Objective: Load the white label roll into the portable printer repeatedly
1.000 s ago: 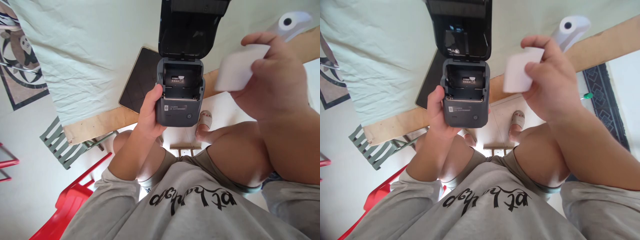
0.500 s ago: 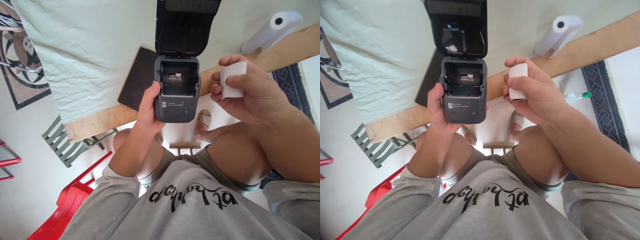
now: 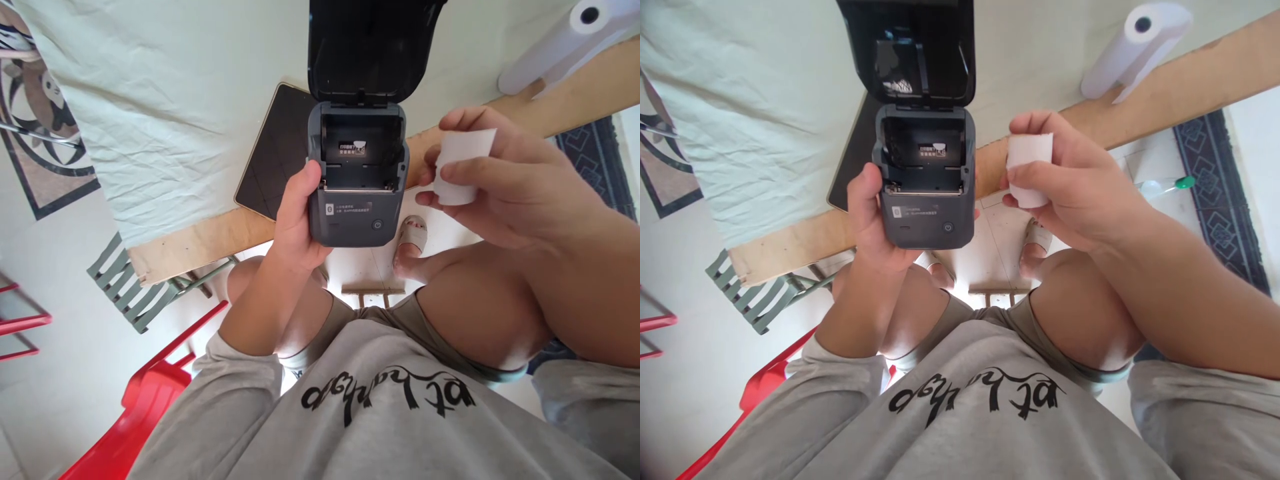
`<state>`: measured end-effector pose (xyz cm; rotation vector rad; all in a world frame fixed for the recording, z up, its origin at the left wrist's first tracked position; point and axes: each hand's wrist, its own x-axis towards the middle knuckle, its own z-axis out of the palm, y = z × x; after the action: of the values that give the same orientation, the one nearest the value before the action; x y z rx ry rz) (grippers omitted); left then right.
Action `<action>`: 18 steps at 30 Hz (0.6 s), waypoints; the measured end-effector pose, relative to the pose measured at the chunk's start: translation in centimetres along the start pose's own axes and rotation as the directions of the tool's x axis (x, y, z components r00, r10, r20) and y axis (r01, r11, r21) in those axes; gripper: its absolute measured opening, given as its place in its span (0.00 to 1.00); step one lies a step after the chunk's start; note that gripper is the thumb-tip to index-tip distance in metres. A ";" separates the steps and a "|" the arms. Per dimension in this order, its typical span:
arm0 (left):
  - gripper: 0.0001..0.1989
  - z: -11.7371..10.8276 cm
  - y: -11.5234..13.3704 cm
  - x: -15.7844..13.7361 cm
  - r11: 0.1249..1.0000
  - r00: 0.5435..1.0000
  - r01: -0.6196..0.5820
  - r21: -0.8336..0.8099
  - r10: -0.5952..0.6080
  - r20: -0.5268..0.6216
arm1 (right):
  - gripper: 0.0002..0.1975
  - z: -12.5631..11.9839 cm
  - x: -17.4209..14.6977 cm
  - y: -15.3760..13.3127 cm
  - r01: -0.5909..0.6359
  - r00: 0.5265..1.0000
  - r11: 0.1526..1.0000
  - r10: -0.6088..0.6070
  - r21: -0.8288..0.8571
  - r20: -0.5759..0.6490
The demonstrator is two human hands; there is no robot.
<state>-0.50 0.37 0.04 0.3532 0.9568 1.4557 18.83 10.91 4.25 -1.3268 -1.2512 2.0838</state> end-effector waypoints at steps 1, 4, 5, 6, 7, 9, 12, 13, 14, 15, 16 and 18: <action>0.25 0.0 0.0 0.0 1.000 1.000 0.000 -0.001 0.000 0.006 | 0.37 0.0 -0.1 -0.1 0.012 1.000 1.000 -0.012 -0.015 -0.004; 0.25 0.2 -0.1 0.1 1.000 1.000 -0.015 -0.015 0.015 0.025 | 0.33 0.1 -0.1 -0.5 0.030 0.999 0.999 -0.032 -0.043 -0.031; 0.25 0.3 -0.1 0.1 0.999 0.999 -0.031 -0.012 0.032 0.032 | 0.31 0.1 0.0 -0.6 0.027 0.999 0.999 -0.029 -0.046 -0.040; 0.26 0.3 -0.1 0.1 0.999 0.998 -0.048 -0.005 0.048 0.039 | 0.29 0.1 0.1 -0.7 0.022 0.998 0.999 -0.025 -0.046 -0.052; 0.27 0.3 -0.2 0.1 0.998 0.997 -0.059 0.004 0.059 0.044 | 0.28 0.0 0.2 -0.8 0.019 0.998 0.999 -0.022 -0.048 -0.065; 0.28 0.2 -0.2 0.0 0.998 0.997 -0.069 0.013 0.068 0.044 | 0.29 0.0 0.2 -0.9 0.014 0.996 0.998 -0.019 -0.065 -0.087; 0.27 0.0 -0.2 0.0 0.997 0.997 -0.073 0.008 0.073 0.018 | 0.33 0.1 -0.2 -1.0 0.007 0.996 0.995 -0.016 -0.104 -0.084; 0.27 0.0 -0.2 0.0 0.997 0.997 -0.074 0.008 0.074 0.014 | 0.34 0.1 -0.3 -1.0 0.006 0.997 0.993 -0.015 -0.120 -0.079; 0.26 0.0 -0.2 0.0 0.997 0.997 -0.077 0.010 0.077 0.009 | 0.34 0.0 -0.3 -0.9 0.007 0.997 0.991 -0.017 -0.130 -0.078; 0.26 0.1 -0.2 0.1 0.997 0.997 -0.073 0.013 0.073 0.006 | 0.33 -0.1 -0.2 -0.9 0.008 0.997 0.991 -0.018 -0.132 -0.077; 0.26 0.1 -0.1 0.1 0.998 0.998 -0.065 0.016 0.065 0.008 | 0.32 -0.2 -0.1 -0.9 0.004 0.997 0.991 -0.014 -0.131 -0.071; 0.27 0.2 0.1 0.0 0.999 0.999 -0.041 0.019 0.042 -0.009 | 0.31 -0.4 0.4 -0.9 -0.017 1.000 0.992 0.013 -0.124 -0.028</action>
<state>-0.39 0.47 0.22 0.3825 0.9764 1.4878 18.86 11.91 4.70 -1.4165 -1.3834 2.0202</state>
